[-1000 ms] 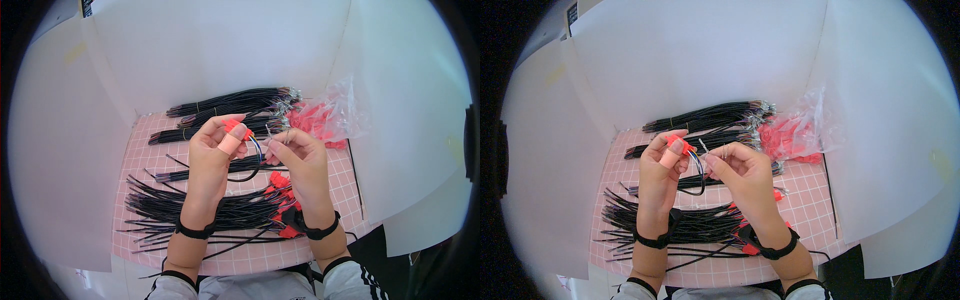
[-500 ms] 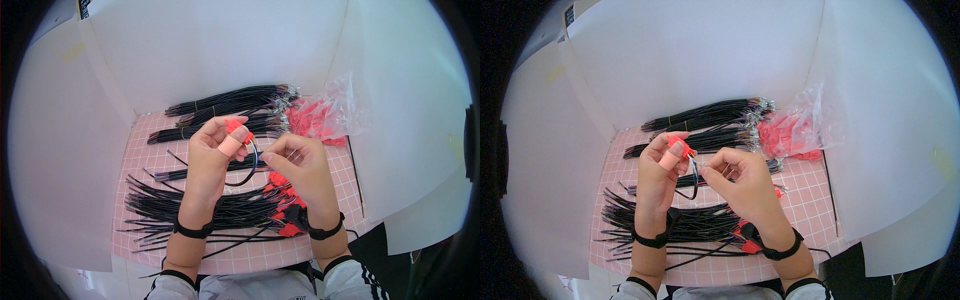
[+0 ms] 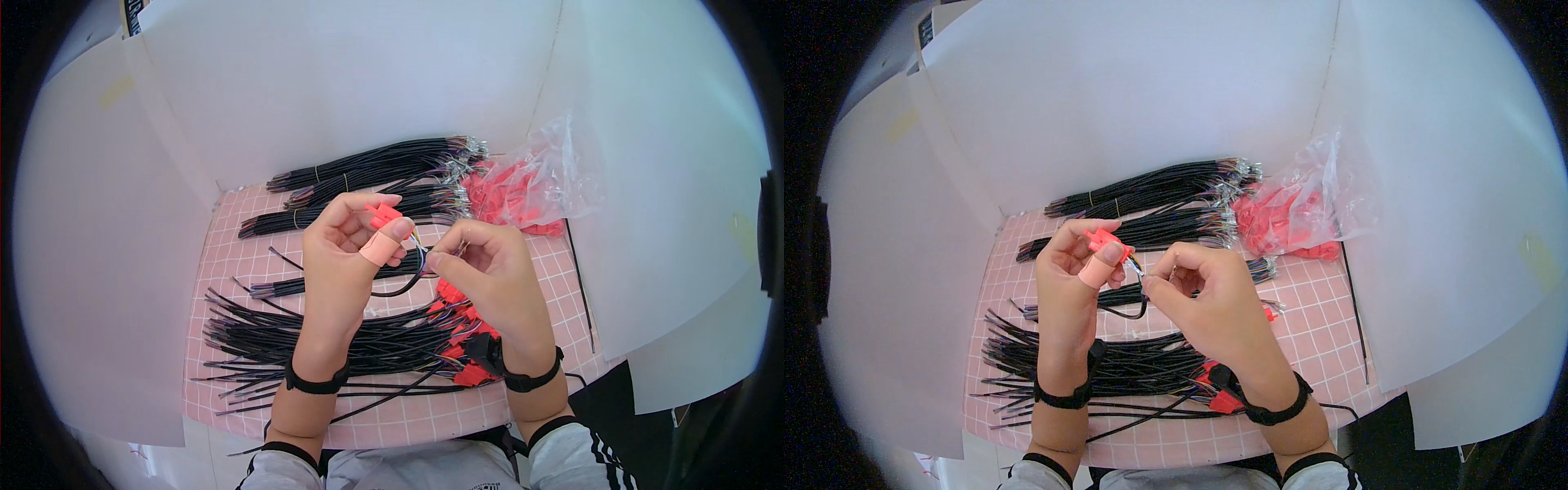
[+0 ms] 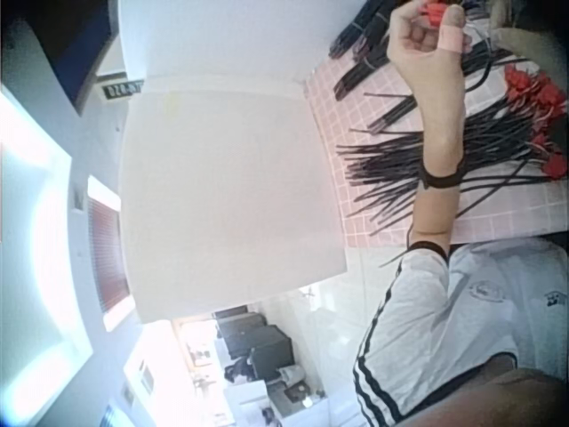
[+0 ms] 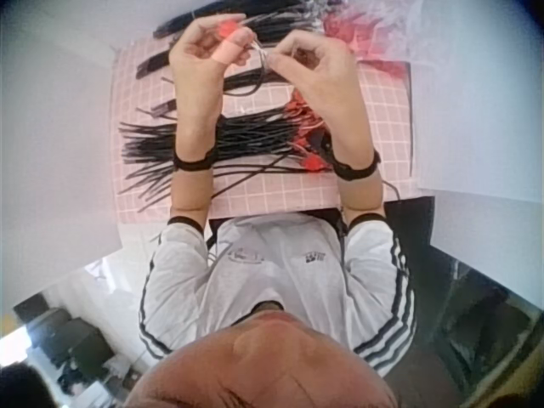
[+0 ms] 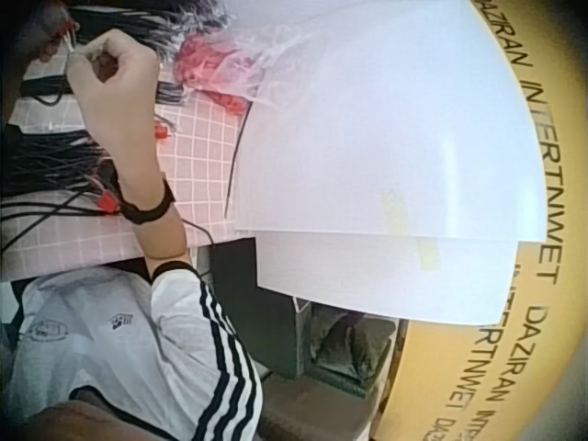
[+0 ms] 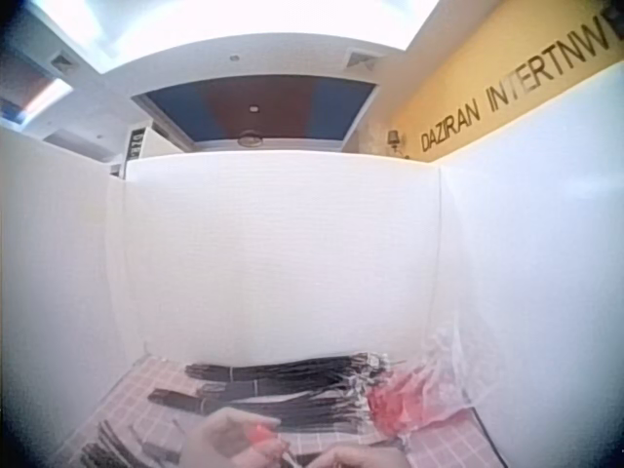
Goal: Assembling wire harnesses by inserting multiple wires into plastic connectors.
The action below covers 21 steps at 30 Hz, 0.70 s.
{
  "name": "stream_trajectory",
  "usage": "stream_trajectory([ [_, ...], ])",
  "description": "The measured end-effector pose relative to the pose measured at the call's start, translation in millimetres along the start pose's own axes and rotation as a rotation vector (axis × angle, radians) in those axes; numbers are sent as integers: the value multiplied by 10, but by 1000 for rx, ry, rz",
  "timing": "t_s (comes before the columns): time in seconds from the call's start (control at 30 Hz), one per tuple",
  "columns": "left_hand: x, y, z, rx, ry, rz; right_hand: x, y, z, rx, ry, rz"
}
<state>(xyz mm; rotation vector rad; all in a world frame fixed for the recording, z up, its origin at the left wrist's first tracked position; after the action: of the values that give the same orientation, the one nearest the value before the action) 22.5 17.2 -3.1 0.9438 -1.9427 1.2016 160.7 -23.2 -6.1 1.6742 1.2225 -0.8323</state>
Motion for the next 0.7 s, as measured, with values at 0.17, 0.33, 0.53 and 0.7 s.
stream_trajectory([
  [0.17, -45, -38, 23, -7, -26, -17, 42, -5, -25, -13, 5, -34],
  [0.33, -32, -27, -5, 4, -9, 21, -20, -56, -17, 197, 179, 247],
  [0.53, -43, 4, -5, 21, -23, 38, -51, -119, -5, 391, 425, 500],
  [0.7, -49, -17, 5, 29, -45, 23, -53, -114, 0, 351, 339, 453],
])
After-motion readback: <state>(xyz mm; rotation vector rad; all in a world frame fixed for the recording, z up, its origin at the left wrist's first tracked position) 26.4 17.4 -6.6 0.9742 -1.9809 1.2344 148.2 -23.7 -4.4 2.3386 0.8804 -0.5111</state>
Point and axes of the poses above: each hand's wrist, its own z-axis away from the middle knuckle, its own y-axis out of the back of the hand, x = y × z, the point moved 1 cm from there along -z, towards the middle knuckle, and after that the axes turned 13 degrees about z, right-handed, at the moved point
